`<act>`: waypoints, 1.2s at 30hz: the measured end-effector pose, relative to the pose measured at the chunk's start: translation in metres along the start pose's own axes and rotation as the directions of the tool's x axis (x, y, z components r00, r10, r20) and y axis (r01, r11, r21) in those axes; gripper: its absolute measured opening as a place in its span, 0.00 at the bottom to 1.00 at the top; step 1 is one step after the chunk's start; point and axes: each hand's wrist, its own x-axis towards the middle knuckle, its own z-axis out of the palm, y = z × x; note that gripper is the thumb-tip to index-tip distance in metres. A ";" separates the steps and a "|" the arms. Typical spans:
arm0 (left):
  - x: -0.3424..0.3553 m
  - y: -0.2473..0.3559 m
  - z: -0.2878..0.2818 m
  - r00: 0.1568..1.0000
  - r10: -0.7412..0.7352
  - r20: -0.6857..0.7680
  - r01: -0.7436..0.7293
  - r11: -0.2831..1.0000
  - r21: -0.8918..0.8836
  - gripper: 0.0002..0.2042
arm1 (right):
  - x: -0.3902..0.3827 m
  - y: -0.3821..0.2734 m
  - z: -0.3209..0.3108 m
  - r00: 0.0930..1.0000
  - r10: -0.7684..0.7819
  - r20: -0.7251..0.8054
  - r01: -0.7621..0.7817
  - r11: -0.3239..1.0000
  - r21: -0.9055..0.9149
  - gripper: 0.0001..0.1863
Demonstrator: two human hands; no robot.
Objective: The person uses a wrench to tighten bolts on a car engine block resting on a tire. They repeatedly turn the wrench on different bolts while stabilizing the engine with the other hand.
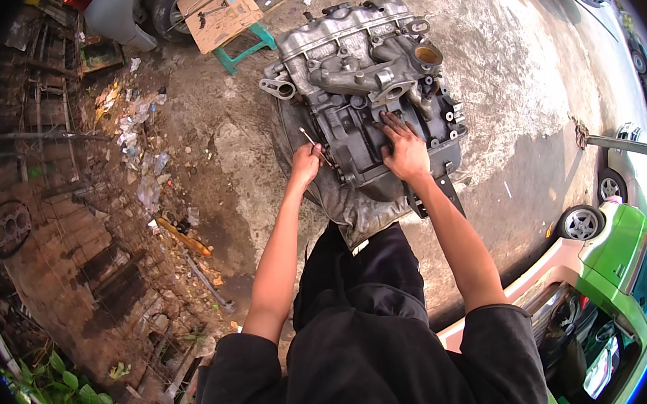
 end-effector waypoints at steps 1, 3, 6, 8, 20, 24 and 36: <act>0.002 0.001 -0.001 0.999 -0.025 0.029 0.025 1.000 -0.004 0.17 | 0.000 0.000 0.000 1.000 0.000 -0.004 0.000 1.000 0.000 0.31; 0.005 0.003 -0.002 0.997 -0.053 0.047 0.053 0.999 0.001 0.17 | 0.000 0.001 0.000 1.000 0.002 -0.008 -0.002 1.000 0.000 0.31; 0.006 0.007 -0.007 0.994 -0.067 0.082 0.073 0.995 -0.070 0.17 | 0.000 0.000 0.001 1.000 0.004 -0.015 -0.004 1.000 0.002 0.31; 0.006 0.009 -0.009 0.992 -0.082 0.101 0.094 0.988 -0.119 0.17 | 0.000 0.001 0.001 1.000 -0.001 -0.020 0.001 1.000 0.004 0.31; 0.007 0.019 -0.016 0.975 -0.142 0.169 0.170 0.973 -0.159 0.16 | 0.000 0.001 0.000 1.000 0.003 -0.003 -0.003 1.000 -0.007 0.32; 0.006 0.023 -0.015 0.962 -0.189 0.197 0.219 0.965 -0.142 0.16 | 0.000 0.000 0.000 1.000 0.010 -0.002 -0.010 1.000 -0.003 0.32; 0.000 0.010 0.006 1.000 -0.006 -0.004 0.006 0.993 0.122 0.15 | 0.000 0.002 0.002 1.000 0.007 0.007 -0.007 1.000 -0.016 0.32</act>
